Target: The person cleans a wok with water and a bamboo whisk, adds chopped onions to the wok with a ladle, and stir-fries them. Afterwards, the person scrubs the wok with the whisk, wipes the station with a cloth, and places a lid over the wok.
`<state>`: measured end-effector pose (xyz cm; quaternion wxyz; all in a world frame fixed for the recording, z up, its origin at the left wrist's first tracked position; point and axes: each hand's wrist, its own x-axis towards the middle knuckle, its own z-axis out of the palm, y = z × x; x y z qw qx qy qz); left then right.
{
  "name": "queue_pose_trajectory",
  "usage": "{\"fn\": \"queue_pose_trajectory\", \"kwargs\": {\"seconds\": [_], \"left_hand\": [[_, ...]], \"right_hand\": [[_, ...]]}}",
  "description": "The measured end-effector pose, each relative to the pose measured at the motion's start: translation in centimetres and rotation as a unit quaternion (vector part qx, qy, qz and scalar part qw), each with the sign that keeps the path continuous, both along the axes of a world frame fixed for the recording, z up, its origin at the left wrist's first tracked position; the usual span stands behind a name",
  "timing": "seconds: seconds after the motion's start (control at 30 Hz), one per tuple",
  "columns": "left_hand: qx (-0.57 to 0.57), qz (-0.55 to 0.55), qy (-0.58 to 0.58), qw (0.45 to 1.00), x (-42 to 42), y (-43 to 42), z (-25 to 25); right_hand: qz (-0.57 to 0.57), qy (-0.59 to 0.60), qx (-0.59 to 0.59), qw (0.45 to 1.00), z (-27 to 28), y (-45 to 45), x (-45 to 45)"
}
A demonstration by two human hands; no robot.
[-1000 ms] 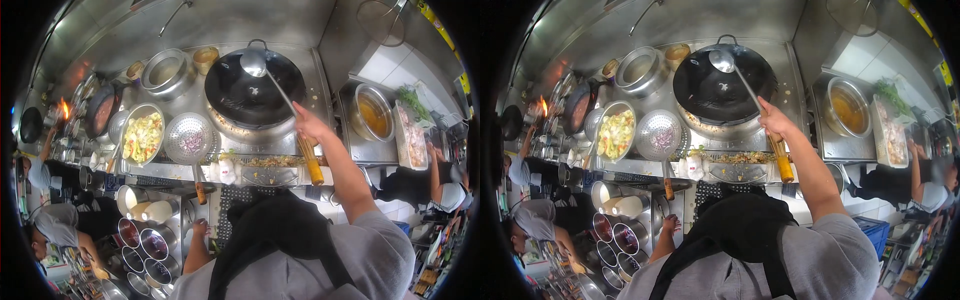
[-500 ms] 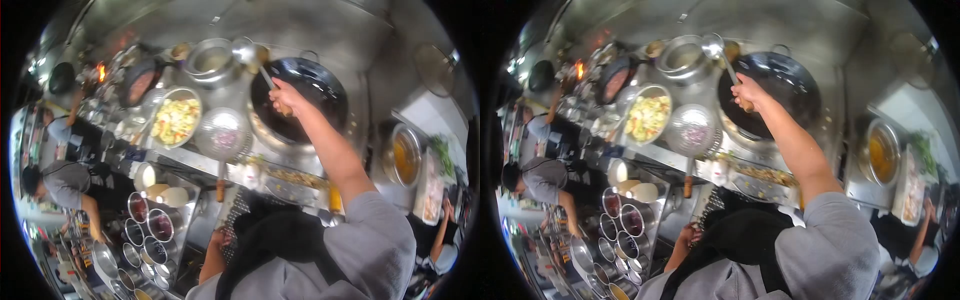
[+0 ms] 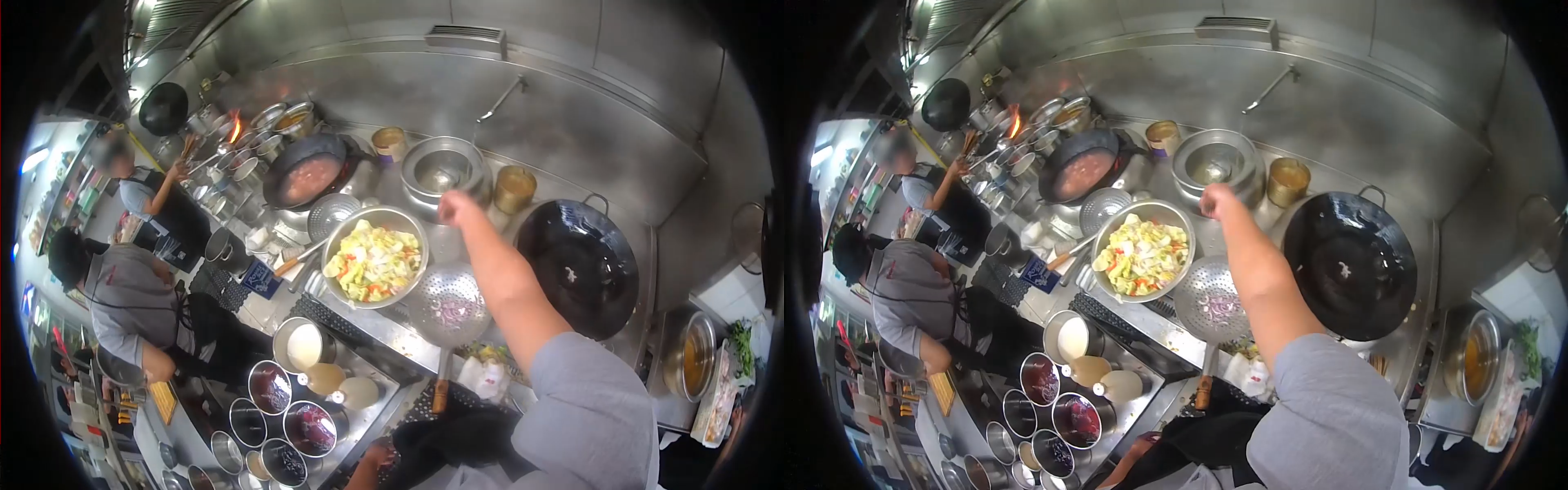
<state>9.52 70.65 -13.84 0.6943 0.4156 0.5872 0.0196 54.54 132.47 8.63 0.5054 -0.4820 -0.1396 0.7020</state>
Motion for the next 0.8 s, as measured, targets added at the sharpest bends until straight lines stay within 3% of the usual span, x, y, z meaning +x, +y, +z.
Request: {"fn": "queue_pose_trajectory", "kwargs": {"seconds": [0.03, 0.07, 0.2, 0.27, 0.33, 0.4, 0.47, 0.57, 0.67, 0.8], "left_hand": [[-0.022, 0.014, 0.03, 0.999, 0.9, 1.2, 2.4], [0.011, -0.028, 0.034, 0.999, 1.0, 1.9, 2.5], [0.215, -0.272, 0.008, 0.938, 1.9, 4.5, 2.1], [0.2, -0.294, 0.039, 0.934, 5.6, 9.2, 8.0], [0.192, -0.27, 0.117, 0.936, 9.4, 13.0, 11.9], [0.338, -0.151, 0.036, 0.928, 12.8, 15.4, 18.1], [0.354, -0.15, 0.01, 0.923, 16.3, 17.1, 21.9], [0.346, -0.134, -0.05, 0.927, 21.1, 17.5, 20.7], [0.433, -0.14, -0.06, 0.888, 25.4, 16.2, 17.9], [0.362, -0.14, -0.079, 0.918, 29.3, 13.2, 18.2]], "right_hand": [[-0.1, 0.192, 0.078, 0.973, 1.5, -1.8, 0.0], [-0.1, 0.335, 0.068, 0.934, 0.8, -0.9, 1.0], [-0.079, 0.4, 0.145, 0.902, 4.2, -8.9, 0.2], [-0.027, 0.501, 0.121, 0.857, 5.2, -12.0, 2.0], [-0.033, 0.487, 0.141, 0.861, 7.0, -16.9, 3.6], [-0.027, 0.477, 0.171, 0.862, 10.1, -21.8, 5.1], [-0.023, 0.48, 0.199, 0.854, 12.7, -27.5, 6.3], [-0.038, 0.429, 0.195, 0.881, 15.4, -35.1, 9.4], [-0.081, 0.327, 0.174, 0.925, 17.7, -42.0, 12.9], [-0.093, 0.306, 0.098, 0.942, 16.4, -49.6, 19.2]]}}
